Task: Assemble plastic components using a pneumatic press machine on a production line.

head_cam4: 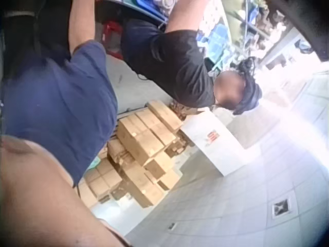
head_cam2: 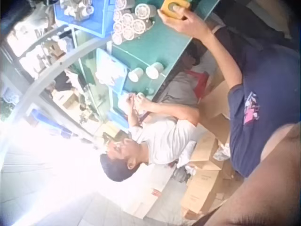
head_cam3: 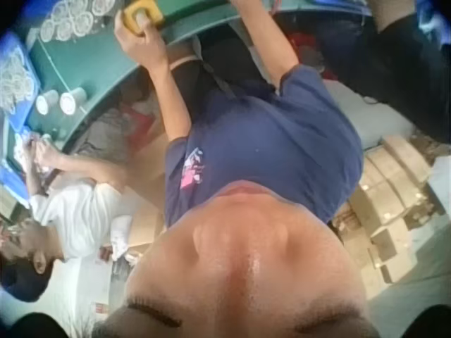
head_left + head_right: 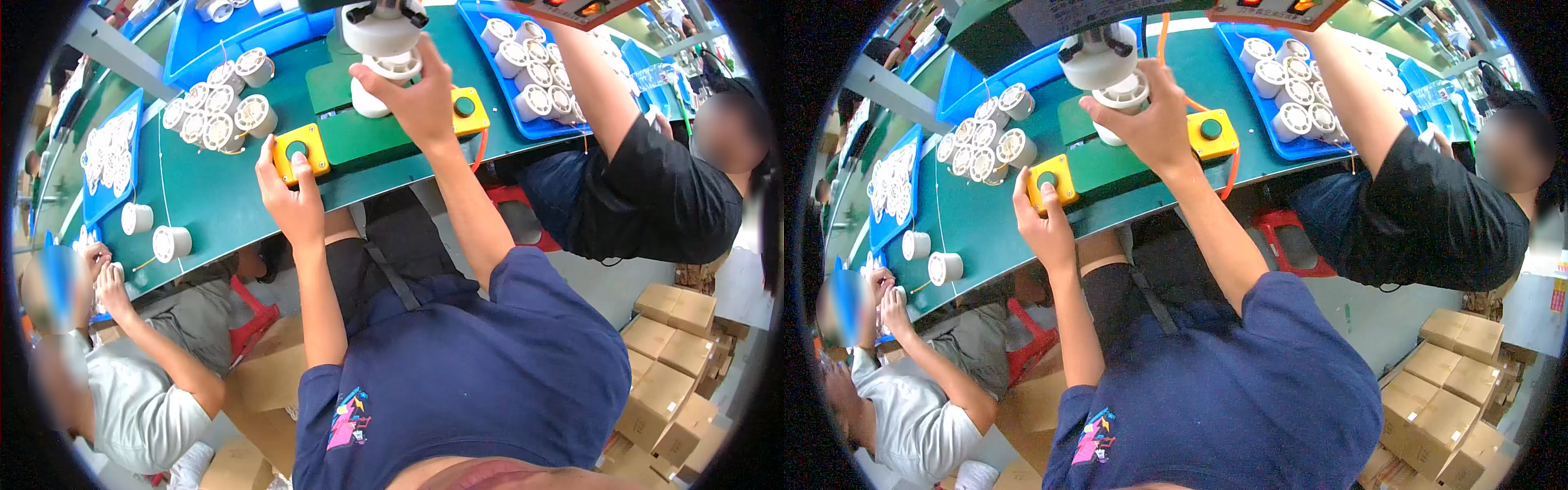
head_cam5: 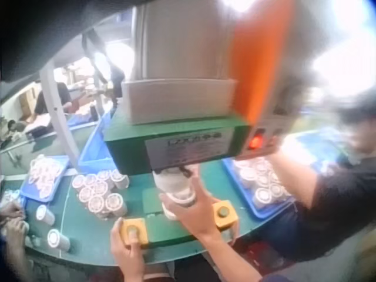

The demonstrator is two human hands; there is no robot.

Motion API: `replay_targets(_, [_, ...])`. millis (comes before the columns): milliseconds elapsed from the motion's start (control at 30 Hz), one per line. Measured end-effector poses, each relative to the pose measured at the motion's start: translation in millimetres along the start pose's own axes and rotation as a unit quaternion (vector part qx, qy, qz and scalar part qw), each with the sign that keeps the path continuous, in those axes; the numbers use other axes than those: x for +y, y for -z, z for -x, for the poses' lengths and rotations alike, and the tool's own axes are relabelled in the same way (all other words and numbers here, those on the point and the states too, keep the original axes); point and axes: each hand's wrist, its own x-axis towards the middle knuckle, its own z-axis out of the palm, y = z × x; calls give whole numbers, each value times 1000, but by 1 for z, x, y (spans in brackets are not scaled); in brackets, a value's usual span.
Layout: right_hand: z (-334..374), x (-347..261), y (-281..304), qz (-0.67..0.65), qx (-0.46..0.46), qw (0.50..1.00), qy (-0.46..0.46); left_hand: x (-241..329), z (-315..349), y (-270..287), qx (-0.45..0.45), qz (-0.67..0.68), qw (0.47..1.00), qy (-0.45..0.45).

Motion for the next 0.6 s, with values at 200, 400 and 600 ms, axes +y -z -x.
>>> replay_targets(200, [21, -25, 29, 170, 43, 981, 79, -2, 8, 20, -69, -14, 997, 26])
replay_targets(400, [52, -11, 146, 170, 220, 951, -135, -21, 73, 102, 55, 19, 989, 132])
replay_targets(600, [70, 48, 174, 324, 199, 915, -140, -72, 63, 144, 219, -13, 958, 186])
